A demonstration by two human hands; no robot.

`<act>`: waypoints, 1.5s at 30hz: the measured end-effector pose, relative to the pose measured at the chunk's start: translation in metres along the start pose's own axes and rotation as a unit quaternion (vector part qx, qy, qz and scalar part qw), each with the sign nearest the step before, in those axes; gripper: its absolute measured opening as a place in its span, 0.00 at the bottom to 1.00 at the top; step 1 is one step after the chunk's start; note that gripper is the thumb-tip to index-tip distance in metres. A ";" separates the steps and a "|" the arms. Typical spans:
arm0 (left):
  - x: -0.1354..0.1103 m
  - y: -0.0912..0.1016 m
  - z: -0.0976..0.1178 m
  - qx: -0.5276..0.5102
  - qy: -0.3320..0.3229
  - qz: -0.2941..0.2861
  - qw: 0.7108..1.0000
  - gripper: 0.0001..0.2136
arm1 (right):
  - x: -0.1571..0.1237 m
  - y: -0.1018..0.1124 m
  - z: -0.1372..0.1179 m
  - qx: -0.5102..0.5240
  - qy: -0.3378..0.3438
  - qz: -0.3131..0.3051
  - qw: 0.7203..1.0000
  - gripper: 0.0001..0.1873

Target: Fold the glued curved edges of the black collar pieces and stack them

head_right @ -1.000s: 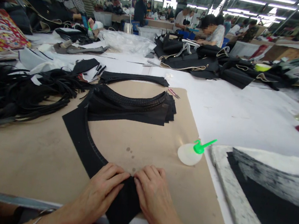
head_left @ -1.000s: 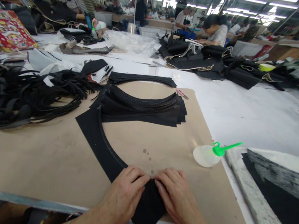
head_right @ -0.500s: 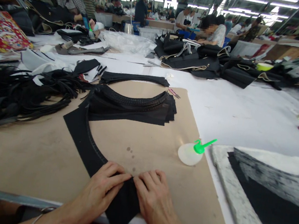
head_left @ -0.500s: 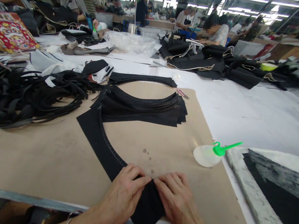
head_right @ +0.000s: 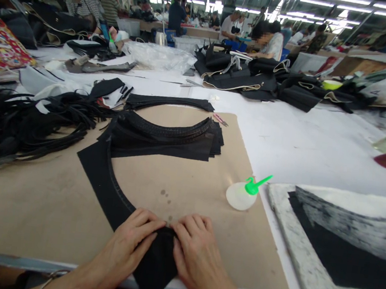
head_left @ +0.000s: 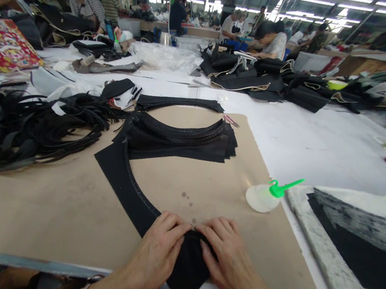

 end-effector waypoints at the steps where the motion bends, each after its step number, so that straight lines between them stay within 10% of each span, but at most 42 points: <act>1: 0.001 0.000 0.000 0.005 -0.003 -0.003 1.000 0.17 | 0.000 0.000 0.000 0.003 0.000 0.001 1.000 0.18; 45: -0.005 -0.002 -0.004 0.071 -0.072 -0.011 0.995 0.18 | -0.006 -0.001 0.002 -0.020 0.026 -0.011 0.999 0.20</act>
Point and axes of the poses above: each hand's wrist, its own x-axis towards the middle knuckle, its own y-axis out of the back of the hand, z = x × y, the point moved 4 cm from there along x, towards the middle knuckle, and after that the axes turned 3 degrees about y, right-handed, at the moved point
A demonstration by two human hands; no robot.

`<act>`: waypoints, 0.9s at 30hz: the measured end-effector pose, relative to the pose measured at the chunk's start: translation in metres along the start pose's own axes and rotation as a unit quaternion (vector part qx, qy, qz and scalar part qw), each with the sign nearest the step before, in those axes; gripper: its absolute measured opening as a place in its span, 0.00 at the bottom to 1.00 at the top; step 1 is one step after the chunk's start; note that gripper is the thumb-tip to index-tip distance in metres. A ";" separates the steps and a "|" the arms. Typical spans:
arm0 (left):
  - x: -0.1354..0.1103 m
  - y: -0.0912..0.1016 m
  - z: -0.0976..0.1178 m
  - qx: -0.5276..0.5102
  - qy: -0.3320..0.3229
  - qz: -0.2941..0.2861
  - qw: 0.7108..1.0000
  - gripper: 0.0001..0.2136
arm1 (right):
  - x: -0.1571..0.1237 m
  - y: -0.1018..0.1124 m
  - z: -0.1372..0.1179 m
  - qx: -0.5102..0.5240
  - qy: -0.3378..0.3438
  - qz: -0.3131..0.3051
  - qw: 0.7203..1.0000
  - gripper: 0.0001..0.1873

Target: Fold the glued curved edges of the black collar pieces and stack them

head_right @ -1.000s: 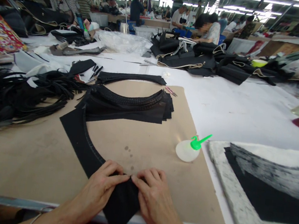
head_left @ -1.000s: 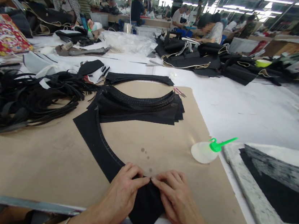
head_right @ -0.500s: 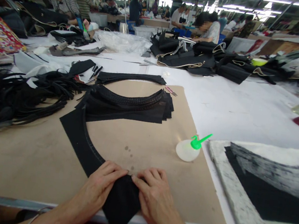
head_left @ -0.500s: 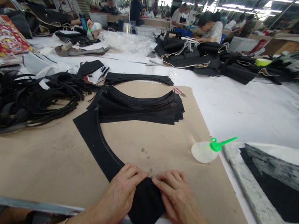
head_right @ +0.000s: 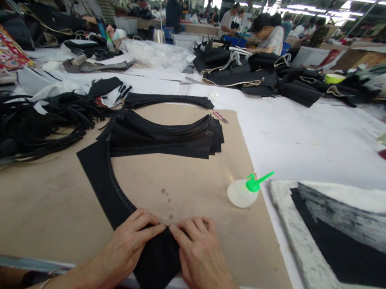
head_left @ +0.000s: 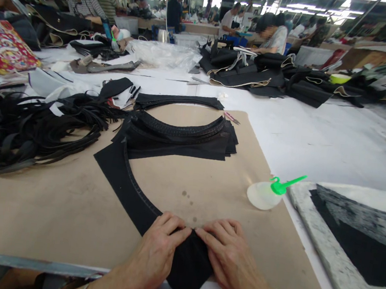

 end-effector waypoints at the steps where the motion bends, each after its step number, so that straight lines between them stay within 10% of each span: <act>1: 0.000 0.000 0.000 0.008 -0.005 -0.003 1.000 0.18 | 0.000 0.000 0.000 -0.005 0.003 0.001 1.000 0.20; 13: -0.005 -0.012 0.013 0.255 -0.114 -0.056 0.958 0.13 | -0.002 -0.008 -0.005 -0.069 0.047 0.023 0.996 0.16; 27: 0.000 0.003 0.001 0.014 0.010 0.037 0.999 0.17 | -0.010 -0.008 -0.008 -0.099 0.034 -0.012 0.994 0.24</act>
Point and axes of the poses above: each hand's wrist, its own x-axis towards the middle knuckle, its own y-axis out of the back of the hand, z = x × y, the point moved 4 cm from there along x, towards the middle knuckle, and after that the axes turned 3 degrees about y, right-handed, at the moved point
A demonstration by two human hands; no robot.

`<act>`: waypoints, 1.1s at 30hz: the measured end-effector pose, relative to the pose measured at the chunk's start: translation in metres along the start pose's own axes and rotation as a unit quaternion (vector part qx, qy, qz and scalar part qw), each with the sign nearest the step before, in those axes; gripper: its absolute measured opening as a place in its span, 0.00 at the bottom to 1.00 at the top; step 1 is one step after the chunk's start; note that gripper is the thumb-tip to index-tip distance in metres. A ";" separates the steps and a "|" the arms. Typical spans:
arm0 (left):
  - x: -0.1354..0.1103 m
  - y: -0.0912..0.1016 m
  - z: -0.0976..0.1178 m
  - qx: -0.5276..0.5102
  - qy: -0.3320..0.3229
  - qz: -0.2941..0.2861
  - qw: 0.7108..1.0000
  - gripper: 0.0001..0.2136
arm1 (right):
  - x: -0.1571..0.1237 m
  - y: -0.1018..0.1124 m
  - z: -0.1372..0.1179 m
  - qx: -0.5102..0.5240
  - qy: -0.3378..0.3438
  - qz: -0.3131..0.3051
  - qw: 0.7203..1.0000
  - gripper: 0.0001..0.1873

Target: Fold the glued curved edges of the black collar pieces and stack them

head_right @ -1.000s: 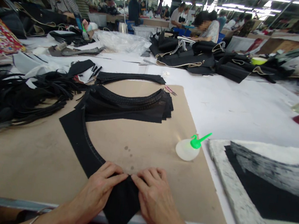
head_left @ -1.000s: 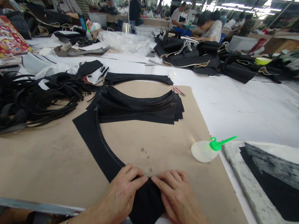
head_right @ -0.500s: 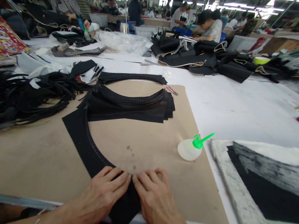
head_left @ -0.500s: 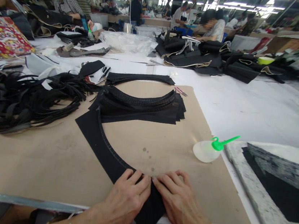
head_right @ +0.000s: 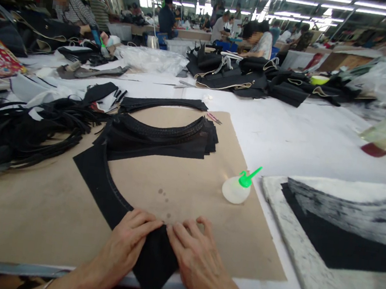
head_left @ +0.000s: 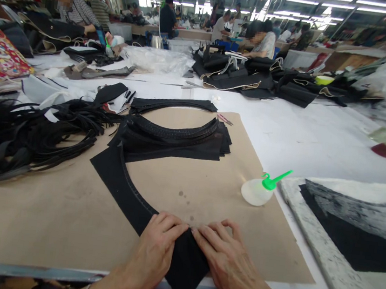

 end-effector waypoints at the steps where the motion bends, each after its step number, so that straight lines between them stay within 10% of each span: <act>1: 0.000 -0.003 0.002 0.009 -0.006 -0.006 1.000 0.17 | 0.000 0.000 0.000 -0.004 0.002 0.003 1.000 0.25; 13: 0.000 -0.006 0.007 0.031 -0.023 -0.013 0.999 0.17 | 0.005 0.016 0.011 0.118 -0.076 0.011 0.990 0.24; 33: -0.009 -0.014 0.013 0.190 -0.102 -0.006 0.977 0.18 | -0.014 -0.001 0.008 0.034 -0.025 0.039 0.998 0.29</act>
Point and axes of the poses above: each hand's wrist, its own x-axis towards the middle knuckle, its own y-axis out of the back of the hand, z = x × y, the point moved 4 cm from there along x, towards the middle knuckle, and after that the axes turned 3 degrees about y, right-handed, at the moved point
